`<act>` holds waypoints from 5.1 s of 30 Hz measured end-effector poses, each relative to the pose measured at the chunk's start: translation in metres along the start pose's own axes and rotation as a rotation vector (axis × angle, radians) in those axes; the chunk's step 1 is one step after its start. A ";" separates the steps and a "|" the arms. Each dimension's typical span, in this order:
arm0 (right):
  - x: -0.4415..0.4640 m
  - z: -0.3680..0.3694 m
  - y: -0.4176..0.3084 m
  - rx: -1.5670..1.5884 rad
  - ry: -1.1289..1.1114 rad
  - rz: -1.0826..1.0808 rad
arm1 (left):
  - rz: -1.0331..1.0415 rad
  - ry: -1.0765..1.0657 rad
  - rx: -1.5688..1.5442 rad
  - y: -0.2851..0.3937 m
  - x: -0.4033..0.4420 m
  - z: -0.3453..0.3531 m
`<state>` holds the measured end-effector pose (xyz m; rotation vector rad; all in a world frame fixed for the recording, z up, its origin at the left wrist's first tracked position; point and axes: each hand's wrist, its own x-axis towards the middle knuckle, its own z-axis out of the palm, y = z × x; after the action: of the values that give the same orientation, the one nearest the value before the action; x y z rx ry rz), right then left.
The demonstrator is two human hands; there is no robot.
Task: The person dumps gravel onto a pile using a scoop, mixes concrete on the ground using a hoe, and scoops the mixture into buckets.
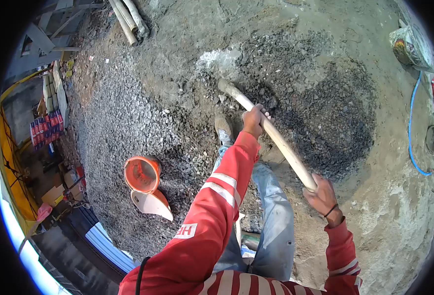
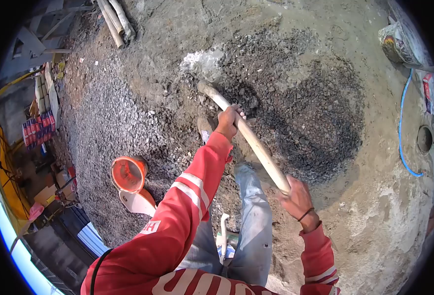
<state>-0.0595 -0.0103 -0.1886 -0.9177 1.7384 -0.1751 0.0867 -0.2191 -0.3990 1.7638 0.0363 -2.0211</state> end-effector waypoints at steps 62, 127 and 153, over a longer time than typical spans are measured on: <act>-0.150 0.096 0.113 0.000 0.201 0.149 | -0.217 -0.097 0.212 -0.089 -0.076 -0.032; 0.241 -0.063 -0.505 3.003 1.477 0.637 | 0.470 -3.020 0.089 0.460 -0.702 0.756; 0.275 -0.336 -0.398 2.255 1.505 0.383 | -0.304 -0.723 2.849 0.114 -0.014 0.559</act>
<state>-0.1811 -0.5707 -0.0540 1.5574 1.3430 -2.2736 -0.3939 -0.4908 -0.2541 -0.2210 1.5643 0.5875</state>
